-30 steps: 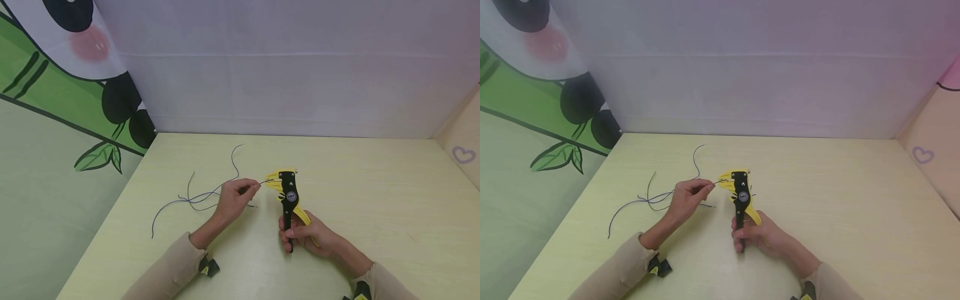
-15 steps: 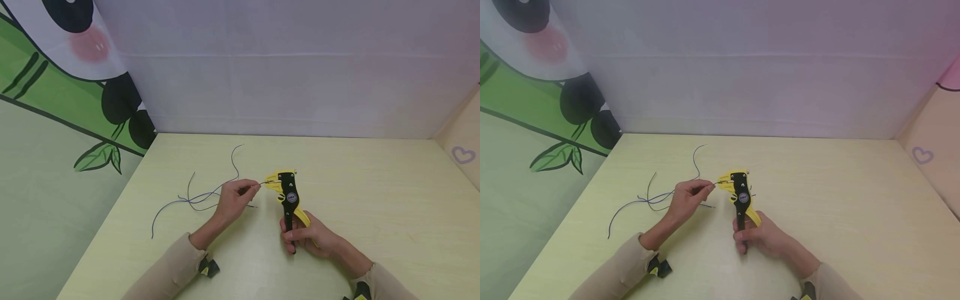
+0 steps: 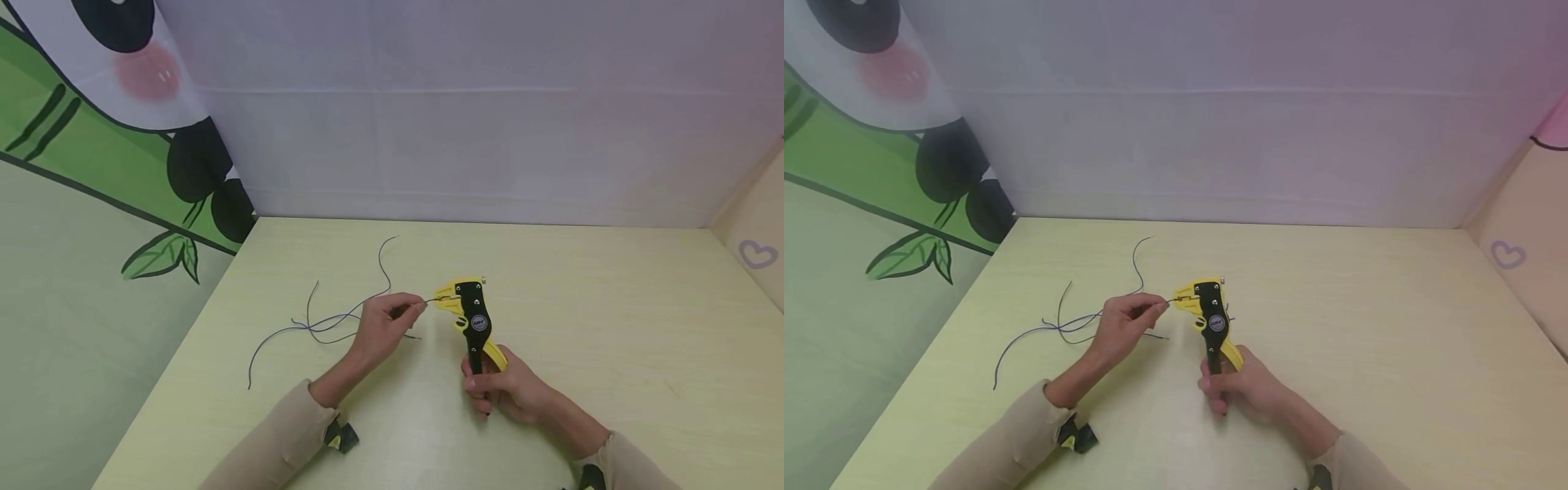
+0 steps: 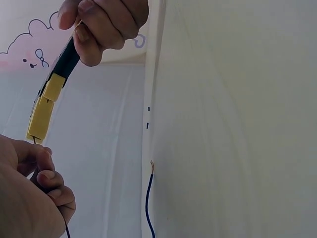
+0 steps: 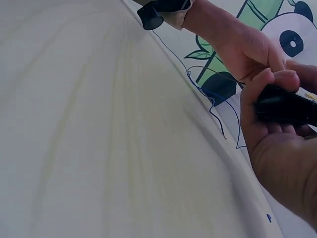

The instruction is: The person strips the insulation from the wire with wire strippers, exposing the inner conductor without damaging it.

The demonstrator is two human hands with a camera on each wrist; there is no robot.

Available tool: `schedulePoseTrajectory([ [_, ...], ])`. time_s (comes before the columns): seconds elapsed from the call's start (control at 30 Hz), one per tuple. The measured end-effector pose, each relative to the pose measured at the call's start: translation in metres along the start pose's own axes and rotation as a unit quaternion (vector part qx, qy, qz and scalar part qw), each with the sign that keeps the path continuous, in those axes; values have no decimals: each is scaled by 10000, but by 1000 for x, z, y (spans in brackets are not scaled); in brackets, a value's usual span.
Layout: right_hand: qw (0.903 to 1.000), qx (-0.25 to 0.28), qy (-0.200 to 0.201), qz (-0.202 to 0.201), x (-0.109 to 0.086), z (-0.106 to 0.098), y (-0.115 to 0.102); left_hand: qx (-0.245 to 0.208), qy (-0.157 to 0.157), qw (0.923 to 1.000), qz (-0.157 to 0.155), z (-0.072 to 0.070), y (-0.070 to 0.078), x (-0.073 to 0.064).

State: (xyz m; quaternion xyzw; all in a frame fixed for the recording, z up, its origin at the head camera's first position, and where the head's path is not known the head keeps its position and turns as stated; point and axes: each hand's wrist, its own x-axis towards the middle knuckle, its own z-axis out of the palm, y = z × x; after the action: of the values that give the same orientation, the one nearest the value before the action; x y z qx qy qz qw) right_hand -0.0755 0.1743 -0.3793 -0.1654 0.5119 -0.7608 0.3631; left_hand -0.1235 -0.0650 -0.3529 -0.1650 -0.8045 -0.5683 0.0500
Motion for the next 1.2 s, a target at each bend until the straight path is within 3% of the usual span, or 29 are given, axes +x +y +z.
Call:
schedulePoseTrajectory([
  [0.23, 9981, 442, 423, 106, 0, 5, 3, 57, -62, 9999, 63, -1, -1, -1],
  [0.93, 9973, 724, 99, 70, -1, -1, 5, 42, 15, 10000, -20, 0, -5, 1],
  [1.2, 9973, 718, 157, 10, -3, -4, 5, 24, 40, 10000, -15, -1, -6, 1],
])
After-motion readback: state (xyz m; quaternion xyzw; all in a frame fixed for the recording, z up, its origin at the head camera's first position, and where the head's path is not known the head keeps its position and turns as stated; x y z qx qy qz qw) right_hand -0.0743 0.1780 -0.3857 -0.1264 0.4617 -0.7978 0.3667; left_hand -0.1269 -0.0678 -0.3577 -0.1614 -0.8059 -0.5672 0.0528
